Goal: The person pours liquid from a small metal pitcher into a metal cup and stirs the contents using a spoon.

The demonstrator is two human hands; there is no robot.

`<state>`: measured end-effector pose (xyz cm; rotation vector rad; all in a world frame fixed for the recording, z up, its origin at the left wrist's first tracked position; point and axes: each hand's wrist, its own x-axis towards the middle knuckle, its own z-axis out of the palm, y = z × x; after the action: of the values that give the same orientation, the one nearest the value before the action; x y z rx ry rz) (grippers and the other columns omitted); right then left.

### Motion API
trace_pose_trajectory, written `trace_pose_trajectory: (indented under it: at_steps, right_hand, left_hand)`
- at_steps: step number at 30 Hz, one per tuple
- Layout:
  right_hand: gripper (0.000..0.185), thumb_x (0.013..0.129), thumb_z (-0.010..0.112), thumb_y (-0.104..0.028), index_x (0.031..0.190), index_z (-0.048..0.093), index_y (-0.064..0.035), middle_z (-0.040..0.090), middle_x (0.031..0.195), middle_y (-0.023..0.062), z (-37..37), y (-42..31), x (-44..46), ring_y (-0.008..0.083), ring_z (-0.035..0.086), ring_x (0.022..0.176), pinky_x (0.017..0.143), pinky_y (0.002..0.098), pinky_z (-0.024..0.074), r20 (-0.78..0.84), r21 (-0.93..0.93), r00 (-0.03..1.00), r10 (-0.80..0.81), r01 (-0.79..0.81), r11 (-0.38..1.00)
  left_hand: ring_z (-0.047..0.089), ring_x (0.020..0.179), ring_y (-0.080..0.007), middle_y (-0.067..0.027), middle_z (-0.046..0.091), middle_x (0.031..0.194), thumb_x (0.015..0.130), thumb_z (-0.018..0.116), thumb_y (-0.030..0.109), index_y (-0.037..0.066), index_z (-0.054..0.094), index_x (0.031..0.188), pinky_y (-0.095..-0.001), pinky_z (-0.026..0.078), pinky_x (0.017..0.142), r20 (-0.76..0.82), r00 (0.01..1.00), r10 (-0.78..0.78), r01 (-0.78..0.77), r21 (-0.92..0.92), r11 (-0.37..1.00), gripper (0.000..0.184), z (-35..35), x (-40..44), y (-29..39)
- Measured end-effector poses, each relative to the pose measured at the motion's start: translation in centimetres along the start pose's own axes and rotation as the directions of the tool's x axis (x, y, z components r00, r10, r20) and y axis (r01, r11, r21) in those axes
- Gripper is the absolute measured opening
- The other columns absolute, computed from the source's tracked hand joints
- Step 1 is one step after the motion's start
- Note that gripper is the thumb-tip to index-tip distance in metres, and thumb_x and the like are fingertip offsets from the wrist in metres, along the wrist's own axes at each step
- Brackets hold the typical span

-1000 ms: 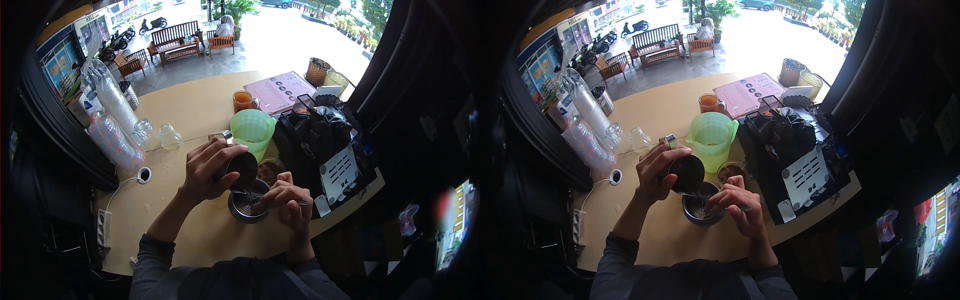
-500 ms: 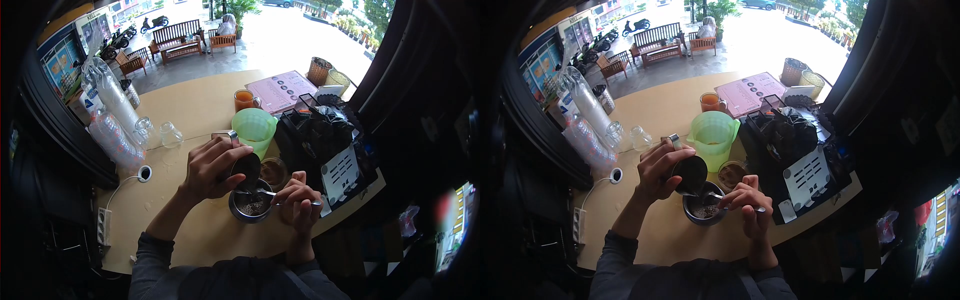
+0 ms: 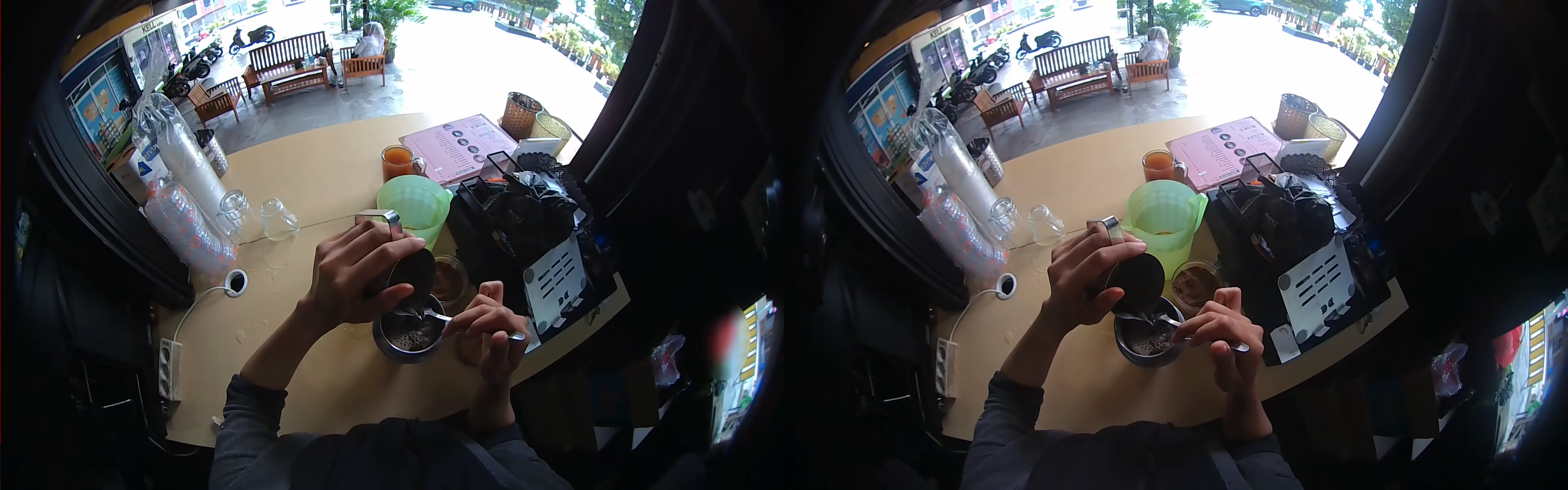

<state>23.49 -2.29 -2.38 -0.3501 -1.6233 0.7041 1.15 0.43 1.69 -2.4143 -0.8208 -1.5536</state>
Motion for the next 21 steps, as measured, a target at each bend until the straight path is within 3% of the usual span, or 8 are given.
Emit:
trace_pose_trajectory:
  at_steps: [2, 6, 8, 9, 12, 14, 21]
  right_hand:
    - [0.049, 0.101, 0.043, -0.041, 0.072, 0.058, -0.0050, 0.071, 0.075, 0.0114, 0.02, -0.02, 0.02, 0.0157, 0.049, 0.055, 0.076, 0.0368, 0.0320, 0.004, -0.001, 1.000, 0.000, 0.000, 1.000]
    - [0.049, 0.100, 0.043, -0.041, 0.072, 0.058, -0.0048, 0.071, 0.075, 0.0111, 0.11, -0.09, 0.00, 0.0158, 0.049, 0.055, 0.076, 0.0371, 0.0320, 0.009, -0.008, 1.000, 0.004, -0.004, 1.000]
    - [0.048, 0.100, 0.043, -0.041, 0.072, 0.058, -0.0047, 0.071, 0.075, 0.0109, 0.12, -0.14, -0.02, 0.0159, 0.049, 0.054, 0.076, 0.0373, 0.0320, 0.019, -0.014, 1.000, 0.006, -0.005, 1.000]
    - [0.048, 0.100, 0.043, -0.041, 0.072, 0.058, -0.0047, 0.071, 0.075, 0.0109, 0.16, -0.20, -0.03, 0.0159, 0.049, 0.054, 0.076, 0.0373, 0.0320, 0.018, -0.012, 1.000, 0.006, -0.006, 1.000]
    - [0.049, 0.100, 0.043, -0.042, 0.072, 0.058, -0.0049, 0.071, 0.075, 0.0106, 0.25, -0.33, -0.12, 0.0160, 0.050, 0.054, 0.075, 0.0369, 0.0321, 0.012, -0.011, 1.000, 0.007, -0.007, 1.000]
    - [0.049, 0.100, 0.043, -0.042, 0.072, 0.058, -0.0050, 0.071, 0.075, 0.0106, 0.26, -0.31, -0.24, 0.0162, 0.050, 0.054, 0.075, 0.0365, 0.0322, 0.006, -0.006, 1.000, 0.015, -0.015, 1.000]
    - [0.048, 0.100, 0.044, -0.042, 0.073, 0.058, -0.0047, 0.072, 0.077, 0.0109, 0.31, -0.41, -0.01, 0.0169, 0.051, 0.055, 0.075, 0.0372, 0.0327, 0.018, -0.005, 1.000, 0.002, -0.002, 1.000]
  left_hand:
    - [0.065, 0.076, -0.0262, -0.0098, 0.066, 0.089, 0.088, 0.063, 0.044, 0.007, 0.067, 0.108, -0.0374, 0.054, 0.067, 0.022, 1.000, -0.004, 0.004, 0.012, 1.000, 0.043, -0.20, -0.06, 0.08]
    - [0.064, 0.076, -0.0261, -0.0098, 0.066, 0.089, 0.088, 0.063, 0.044, 0.006, 0.066, 0.108, -0.0370, 0.054, 0.067, 0.031, 0.999, 0.011, -0.012, 0.034, 0.999, 0.043, -0.44, -0.05, 0.38]
    - [0.064, 0.072, -0.0274, -0.0157, 0.067, 0.088, 0.096, 0.049, 0.049, 0.002, 0.067, 0.107, -0.0370, 0.053, 0.064, 0.036, 0.999, 0.036, -0.039, 0.071, 0.997, 0.051, -0.56, -0.10, 0.51]
    - [0.064, 0.072, -0.0274, -0.0157, 0.067, 0.088, 0.096, 0.049, 0.049, 0.002, 0.067, 0.107, -0.0370, 0.053, 0.064, 0.037, 0.999, 0.035, -0.038, 0.073, 0.997, 0.051, -0.59, -0.18, 0.52]
    - [0.064, 0.072, -0.0272, -0.0155, 0.067, 0.087, 0.096, 0.049, 0.048, 0.002, 0.066, 0.107, -0.0369, 0.053, 0.064, 0.022, 1.000, 0.022, -0.024, 0.088, 0.996, 0.050, -0.73, -0.51, 0.50]
    - [0.064, 0.076, -0.0267, -0.0102, 0.066, 0.090, 0.088, 0.063, 0.043, 0.005, 0.066, 0.107, -0.0373, 0.054, 0.068, 0.012, 1.000, -0.022, 0.021, 0.098, 0.995, 0.043, -0.90, -0.70, 0.50]
    - [0.065, 0.078, -0.0270, -0.0103, 0.067, 0.092, 0.089, 0.063, 0.042, 0.005, 0.066, 0.107, -0.0371, 0.054, 0.068, 0.014, 0.999, -0.034, 0.032, 0.104, 0.994, 0.041, -0.82, -0.60, 0.22]
